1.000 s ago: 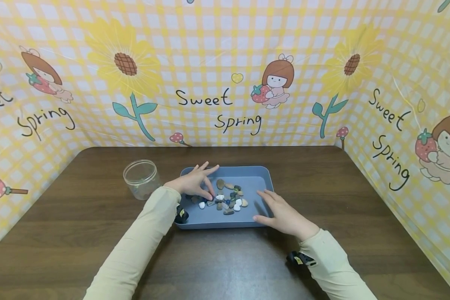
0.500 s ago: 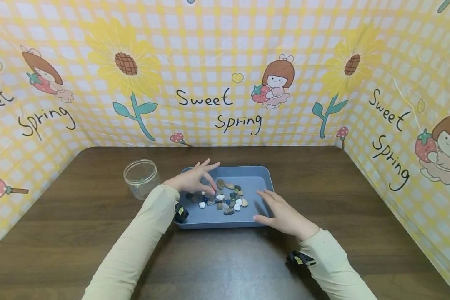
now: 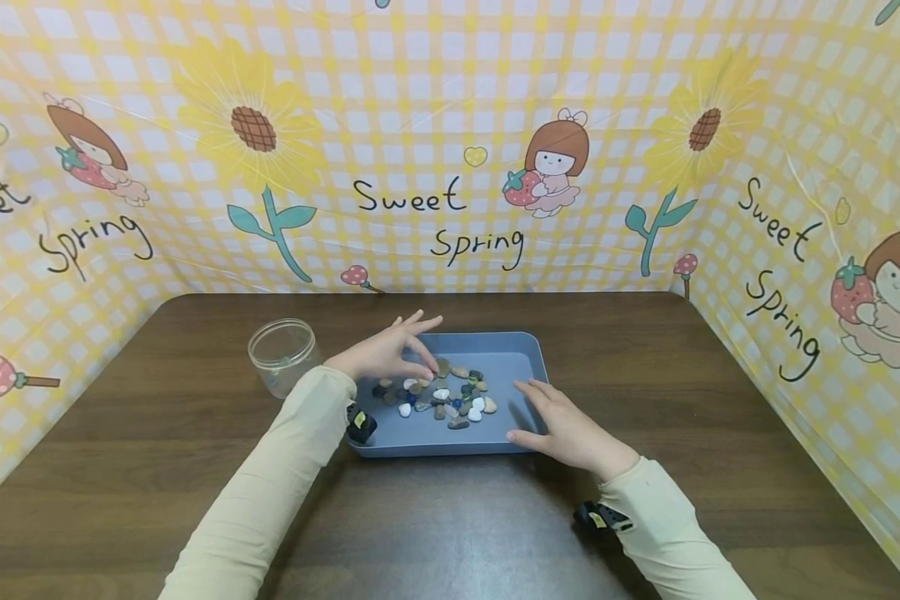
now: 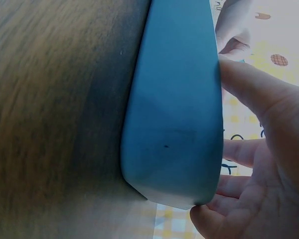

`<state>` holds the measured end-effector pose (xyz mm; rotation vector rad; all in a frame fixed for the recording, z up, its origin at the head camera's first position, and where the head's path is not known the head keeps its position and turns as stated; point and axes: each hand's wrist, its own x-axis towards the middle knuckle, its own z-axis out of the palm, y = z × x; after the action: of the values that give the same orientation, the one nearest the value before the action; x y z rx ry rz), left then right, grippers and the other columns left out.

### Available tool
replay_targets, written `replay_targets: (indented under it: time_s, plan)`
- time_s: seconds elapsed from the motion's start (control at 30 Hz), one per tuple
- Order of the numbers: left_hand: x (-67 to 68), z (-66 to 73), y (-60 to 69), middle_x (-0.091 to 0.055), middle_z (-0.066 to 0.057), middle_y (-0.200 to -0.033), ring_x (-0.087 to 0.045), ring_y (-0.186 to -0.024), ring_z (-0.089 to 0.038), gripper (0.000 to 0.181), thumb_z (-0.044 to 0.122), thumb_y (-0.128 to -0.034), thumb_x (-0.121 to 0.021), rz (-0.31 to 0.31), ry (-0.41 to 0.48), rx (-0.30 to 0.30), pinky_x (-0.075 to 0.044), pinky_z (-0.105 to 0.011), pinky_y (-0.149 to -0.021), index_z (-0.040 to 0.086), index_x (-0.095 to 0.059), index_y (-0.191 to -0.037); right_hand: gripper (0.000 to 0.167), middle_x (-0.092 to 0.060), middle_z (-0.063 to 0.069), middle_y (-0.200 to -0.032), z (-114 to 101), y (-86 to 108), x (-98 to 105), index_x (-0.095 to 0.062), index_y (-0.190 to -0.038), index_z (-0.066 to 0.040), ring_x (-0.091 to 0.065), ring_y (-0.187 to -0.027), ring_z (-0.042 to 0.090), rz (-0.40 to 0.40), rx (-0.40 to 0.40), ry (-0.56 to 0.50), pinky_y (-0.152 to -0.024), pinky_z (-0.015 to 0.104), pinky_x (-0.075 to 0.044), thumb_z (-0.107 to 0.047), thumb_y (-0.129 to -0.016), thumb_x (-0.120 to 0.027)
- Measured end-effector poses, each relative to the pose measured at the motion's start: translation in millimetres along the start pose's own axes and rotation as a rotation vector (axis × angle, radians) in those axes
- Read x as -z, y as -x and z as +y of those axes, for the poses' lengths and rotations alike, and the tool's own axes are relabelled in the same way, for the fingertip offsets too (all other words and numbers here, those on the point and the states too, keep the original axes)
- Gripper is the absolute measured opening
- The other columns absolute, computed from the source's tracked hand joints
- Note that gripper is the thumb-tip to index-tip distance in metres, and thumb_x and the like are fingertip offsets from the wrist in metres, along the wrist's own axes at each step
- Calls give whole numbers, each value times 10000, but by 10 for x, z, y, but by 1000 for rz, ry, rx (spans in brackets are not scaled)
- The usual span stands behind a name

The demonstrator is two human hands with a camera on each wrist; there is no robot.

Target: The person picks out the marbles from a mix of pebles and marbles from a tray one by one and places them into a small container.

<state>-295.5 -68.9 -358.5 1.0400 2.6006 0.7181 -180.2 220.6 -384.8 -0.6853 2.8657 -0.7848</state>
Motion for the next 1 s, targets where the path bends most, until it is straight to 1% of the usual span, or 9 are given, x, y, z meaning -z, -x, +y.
replay_targets:
  time_s: [0.3,0.5,0.67,0.87,1.0]
  plan:
    - [48,62,28,-175,-72,-1572,59,-1468,-308,153,239,-834,-694,18,3,-19,69,-543,-1166,151,-748,-947,739,-321,257,-1467,14,-6,-11,-330,-1429,-19,-279,-1361,452,-9,-9,-5,-1056,613,-298,-411,-873,-620]
    - [98,115,66,-210,-103,-1561,33,-1466,-329,171,214,-839,-690,53,32,-47,57,-558,-1162,106,-742,-960,743,-314,263,-1467,9,0,-10,-325,-1430,-15,-284,-1357,454,-10,-7,-5,-1048,613,-308,-421,-877,-611]
    - [134,150,104,-231,-89,-1557,6,-1469,-323,156,228,-842,-687,81,14,-46,25,-546,-1172,136,-741,-956,740,-321,265,-1462,-4,9,3,-335,-1425,-18,-295,-1351,455,-4,-5,-6,-1041,613,-318,-432,-877,-608]
    - [194,208,175,-246,-88,-1552,-18,-1469,-321,159,240,-853,-678,112,10,-53,5,-531,-1180,135,-737,-957,738,-319,268,-1462,-7,9,1,-338,-1424,-17,-296,-1350,457,0,-4,-5,-1041,613,-318,-423,-873,-616]
    - [224,218,216,-265,-90,-1546,-38,-1471,-314,155,238,-855,-677,137,17,-61,-5,-526,-1183,130,-736,-950,733,-320,274,-1459,2,6,-7,-342,-1422,-17,-298,-1346,462,0,-1,1,-1039,616,-318,-417,-873,-618]
